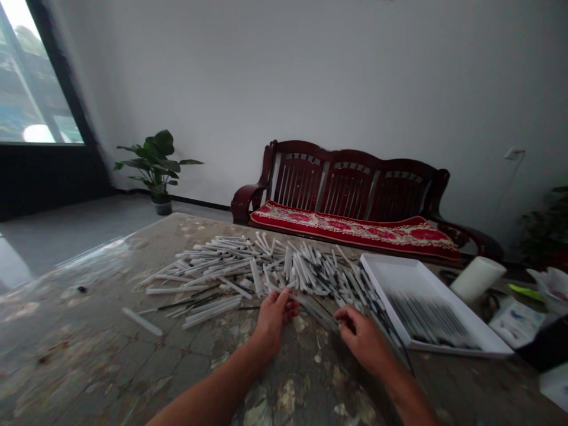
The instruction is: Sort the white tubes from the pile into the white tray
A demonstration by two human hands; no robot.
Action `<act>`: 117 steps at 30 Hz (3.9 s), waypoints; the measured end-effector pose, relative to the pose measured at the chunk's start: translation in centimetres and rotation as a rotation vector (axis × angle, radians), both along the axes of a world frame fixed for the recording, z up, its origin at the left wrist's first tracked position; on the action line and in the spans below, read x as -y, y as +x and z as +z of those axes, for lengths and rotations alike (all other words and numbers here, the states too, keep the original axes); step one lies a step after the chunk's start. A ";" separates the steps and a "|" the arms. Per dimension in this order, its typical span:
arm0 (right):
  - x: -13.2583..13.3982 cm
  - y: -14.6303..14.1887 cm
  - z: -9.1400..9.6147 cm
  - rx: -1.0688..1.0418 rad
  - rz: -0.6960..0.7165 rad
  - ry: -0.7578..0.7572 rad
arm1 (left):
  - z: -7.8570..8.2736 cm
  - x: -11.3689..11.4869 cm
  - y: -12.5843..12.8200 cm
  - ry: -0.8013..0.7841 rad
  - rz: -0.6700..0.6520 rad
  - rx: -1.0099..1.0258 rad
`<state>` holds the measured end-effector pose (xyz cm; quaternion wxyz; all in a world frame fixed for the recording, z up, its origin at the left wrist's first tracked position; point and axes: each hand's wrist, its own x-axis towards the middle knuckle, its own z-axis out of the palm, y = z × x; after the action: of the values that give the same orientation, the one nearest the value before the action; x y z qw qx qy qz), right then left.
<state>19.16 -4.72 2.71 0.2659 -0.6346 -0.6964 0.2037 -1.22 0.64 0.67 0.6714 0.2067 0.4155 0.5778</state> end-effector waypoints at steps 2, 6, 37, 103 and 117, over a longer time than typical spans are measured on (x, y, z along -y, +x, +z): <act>0.4 0.1 -0.8 -0.106 -0.001 0.002 | 0.0 -0.1 -0.1 -0.024 0.020 0.041; 0.7 0.3 -1.5 -0.168 0.015 -0.011 | 0.0 -0.4 -0.4 -0.049 0.034 0.105; 1.0 0.1 -1.8 -0.424 -0.065 -0.004 | 0.2 -0.5 -0.6 -0.086 0.032 0.134; -2.5 -3.0 1.4 0.383 -0.090 0.140 | -0.1 0.2 0.6 -0.042 -0.142 0.202; -3.6 -5.8 -1.6 -0.439 -0.185 0.147 | 0.1 0.5 1.4 0.032 -0.199 0.236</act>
<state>13.32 -1.15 1.09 0.4737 -0.6153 -0.5738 0.2603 0.20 0.15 0.82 0.7661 0.1883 0.3017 0.5354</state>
